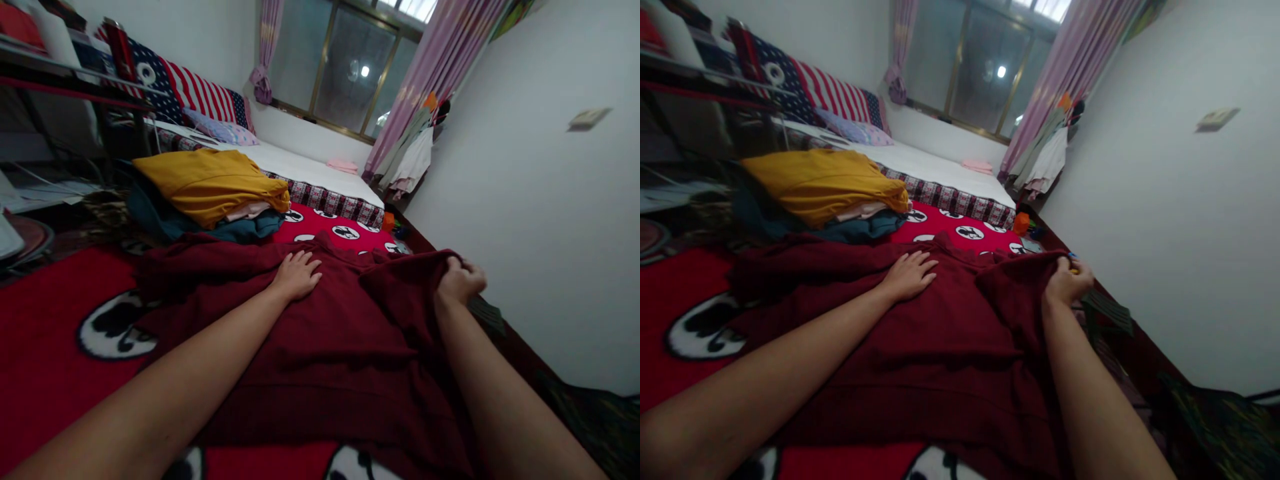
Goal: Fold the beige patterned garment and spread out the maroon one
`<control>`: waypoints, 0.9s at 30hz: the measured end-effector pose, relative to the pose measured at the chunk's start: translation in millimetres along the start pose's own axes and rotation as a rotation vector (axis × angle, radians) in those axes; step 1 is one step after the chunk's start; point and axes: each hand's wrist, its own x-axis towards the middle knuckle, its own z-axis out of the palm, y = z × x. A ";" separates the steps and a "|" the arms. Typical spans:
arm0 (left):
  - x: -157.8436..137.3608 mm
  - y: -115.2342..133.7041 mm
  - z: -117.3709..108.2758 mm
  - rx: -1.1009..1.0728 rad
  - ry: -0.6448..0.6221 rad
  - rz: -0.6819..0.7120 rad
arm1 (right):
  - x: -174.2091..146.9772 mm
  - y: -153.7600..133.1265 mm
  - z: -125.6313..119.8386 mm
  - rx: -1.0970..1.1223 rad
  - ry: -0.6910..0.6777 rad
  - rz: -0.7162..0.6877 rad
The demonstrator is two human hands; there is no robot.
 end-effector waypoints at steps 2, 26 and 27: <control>-0.2 0.8 -0.4 0.002 0.002 -0.005 | 9.4 -4.9 -8.2 0.071 0.219 0.183; 0.6 -6.3 -3.1 -0.047 0.165 -0.037 | -131.8 -32.4 27.7 0.059 -0.919 -0.081; 0.9 -8.3 -5.1 -0.088 0.212 -0.086 | -132.5 -32.9 27.4 0.061 -0.914 -0.077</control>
